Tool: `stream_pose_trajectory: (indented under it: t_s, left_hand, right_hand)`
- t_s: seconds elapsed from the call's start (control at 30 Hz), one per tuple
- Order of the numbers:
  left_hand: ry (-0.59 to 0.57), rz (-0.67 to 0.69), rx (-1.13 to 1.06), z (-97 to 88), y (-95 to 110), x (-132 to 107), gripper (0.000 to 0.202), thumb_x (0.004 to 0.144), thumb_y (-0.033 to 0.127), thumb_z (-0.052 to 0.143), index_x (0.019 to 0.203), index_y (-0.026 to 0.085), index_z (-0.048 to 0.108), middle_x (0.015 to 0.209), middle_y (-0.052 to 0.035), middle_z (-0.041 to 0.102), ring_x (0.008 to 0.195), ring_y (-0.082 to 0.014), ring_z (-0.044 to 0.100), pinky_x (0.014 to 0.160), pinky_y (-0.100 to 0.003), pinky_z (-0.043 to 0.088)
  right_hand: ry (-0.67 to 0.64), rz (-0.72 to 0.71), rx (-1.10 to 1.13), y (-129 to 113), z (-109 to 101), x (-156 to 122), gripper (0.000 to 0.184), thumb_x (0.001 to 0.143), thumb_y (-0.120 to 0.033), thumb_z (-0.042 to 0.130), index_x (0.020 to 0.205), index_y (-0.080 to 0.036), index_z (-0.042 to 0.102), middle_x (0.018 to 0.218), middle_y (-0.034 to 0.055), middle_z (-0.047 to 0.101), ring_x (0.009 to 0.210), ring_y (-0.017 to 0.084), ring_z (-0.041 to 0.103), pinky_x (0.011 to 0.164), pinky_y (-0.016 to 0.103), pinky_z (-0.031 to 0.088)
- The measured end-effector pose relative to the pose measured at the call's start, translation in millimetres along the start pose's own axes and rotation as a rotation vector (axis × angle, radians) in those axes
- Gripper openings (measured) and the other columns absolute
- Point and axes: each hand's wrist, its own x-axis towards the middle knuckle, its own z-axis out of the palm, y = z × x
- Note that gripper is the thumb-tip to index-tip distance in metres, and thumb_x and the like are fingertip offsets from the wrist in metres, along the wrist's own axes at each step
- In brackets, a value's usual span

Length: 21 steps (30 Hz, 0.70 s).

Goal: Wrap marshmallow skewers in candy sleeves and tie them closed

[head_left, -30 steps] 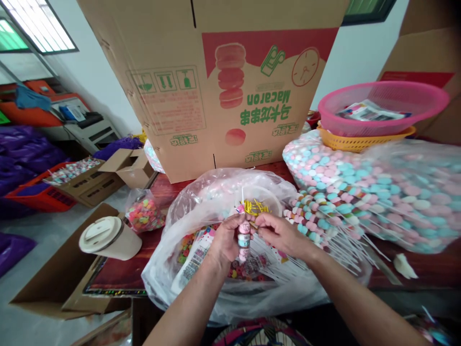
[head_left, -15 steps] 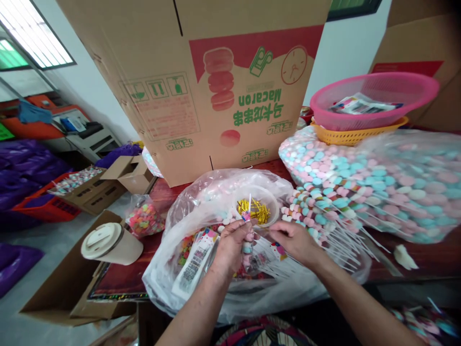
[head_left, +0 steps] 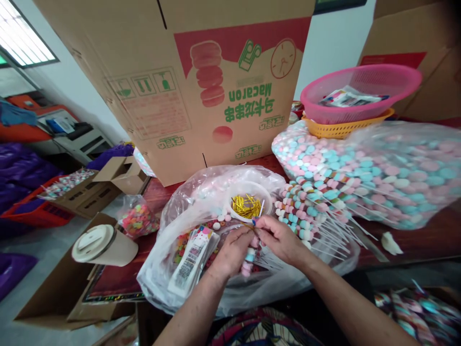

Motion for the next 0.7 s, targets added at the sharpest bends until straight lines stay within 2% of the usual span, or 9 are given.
stream_pose_trajectory:
  t_s: [0.1, 0.17, 0.23, 0.27, 0.33, 0.43, 0.5, 0.57, 0.7]
  left_hand:
    - [-0.016, 0.056, -0.082, 4.8, -7.7, -1.0, 0.03, 0.078, 0.044, 0.054, 0.064, 0.018, 0.052, 0.045, 0.0061, 0.044, 0.034, -0.0073, 0.037, 0.034, -0.019, 0.026]
    - [0.093, 0.129, -0.179, 9.3, -13.9, 2.1, 0.037, 0.075, 0.047, 0.06, 0.058, 0.016, 0.049, 0.048, 0.0051, 0.046, 0.038, -0.0055, 0.038, 0.036, -0.017, 0.029]
    - [0.132, 0.14, -0.268, 10.8, -17.8, 4.6, 0.04, 0.072, 0.049, 0.064, 0.056, 0.015, 0.049, 0.05, 0.0048, 0.048, 0.037, -0.0042, 0.036, 0.035, -0.017, 0.027]
    - [0.102, 0.111, -0.305, 9.6, -18.4, 5.0, 0.041, 0.071, 0.049, 0.066, 0.056, 0.015, 0.05, 0.049, 0.0048, 0.048, 0.035, -0.0041, 0.036, 0.035, -0.017, 0.027]
    - [-0.049, -0.003, -0.366, 4.0, -17.0, 4.0, 0.037, 0.065, 0.044, 0.074, 0.06, 0.014, 0.055, 0.05, 0.0032, 0.052, 0.036, -0.0057, 0.042, 0.037, -0.018, 0.033]
    - [-0.305, -0.189, -0.454, -6.1, -10.3, 1.2, 0.035, 0.05, 0.029, 0.085, 0.068, 0.01, 0.061, 0.056, -0.0025, 0.061, 0.047, -0.0124, 0.057, 0.05, -0.025, 0.047]
    - [-0.382, -0.214, -0.496, -8.2, -4.9, 0.3, 0.04, 0.048, 0.023, 0.085, 0.078, 0.01, 0.062, 0.06, -0.0034, 0.064, 0.048, -0.0143, 0.06, 0.053, -0.028, 0.05]
    - [-0.327, -0.159, -0.55, -5.3, -0.2, 0.1, 0.046, 0.052, 0.019, 0.084, 0.091, 0.014, 0.061, 0.063, -0.0018, 0.066, 0.048, -0.014, 0.06, 0.051, -0.027, 0.049]
    - [-0.046, -0.072, -0.646, 4.4, 2.1, -2.2, 0.056, 0.054, 0.023, 0.085, 0.101, 0.018, 0.054, 0.066, 0.001, 0.066, 0.052, -0.0133, 0.061, 0.053, -0.023, 0.047]
  right_hand:
    - [-0.035, 0.035, -0.146, -2.7, 0.7, -1.9, 0.014, 0.084, -0.024, 0.043, 0.072, -0.02, 0.048, 0.062, -0.002, 0.054, 0.058, 0.013, 0.049, 0.056, 0.023, 0.037]
    - [0.044, 0.093, -0.215, -4.0, 5.4, -5.1, 0.01, 0.083, -0.026, 0.044, 0.079, -0.02, 0.052, 0.066, 0.0, 0.058, 0.061, 0.014, 0.053, 0.058, 0.025, 0.038]
    - [0.127, 0.148, -0.146, -4.6, 7.9, -9.7, 0.014, 0.084, -0.029, 0.046, 0.09, -0.019, 0.054, 0.069, 0.0005, 0.06, 0.062, 0.015, 0.055, 0.058, 0.025, 0.04]
    - [0.118, 0.153, -0.09, -5.3, 6.8, -12.0, 0.015, 0.084, -0.029, 0.046, 0.091, -0.018, 0.055, 0.069, 0.0004, 0.061, 0.062, 0.015, 0.055, 0.058, 0.024, 0.04]
    - [-0.006, 0.081, -0.056, -8.7, -1.1, -15.3, 0.016, 0.086, -0.029, 0.046, 0.082, -0.018, 0.057, 0.065, -0.0007, 0.059, 0.06, 0.013, 0.053, 0.057, 0.022, 0.04]
    - [-0.221, -0.18, -0.207, -17.6, -18.4, -15.4, 0.026, 0.09, -0.029, 0.044, 0.072, -0.017, 0.06, 0.065, 0.0008, 0.06, 0.062, 0.012, 0.052, 0.059, 0.023, 0.038]
    - [-0.284, -0.297, -0.241, -21.3, -24.4, -13.2, 0.026, 0.091, -0.029, 0.044, 0.075, -0.017, 0.061, 0.068, 0.0009, 0.062, 0.063, 0.012, 0.054, 0.06, 0.022, 0.038]
    - [-0.221, -0.288, -0.249, -19.8, -21.7, -11.5, 0.026, 0.091, -0.029, 0.046, 0.071, -0.018, 0.059, 0.065, -0.0005, 0.062, 0.06, 0.011, 0.053, 0.057, 0.02, 0.037]
    - [0.065, -0.228, -0.501, -9.2, -2.6, -11.3, 0.026, 0.092, -0.024, 0.041, 0.072, -0.017, 0.055, 0.063, 0.0005, 0.059, 0.055, 0.011, 0.051, 0.053, 0.023, 0.035]
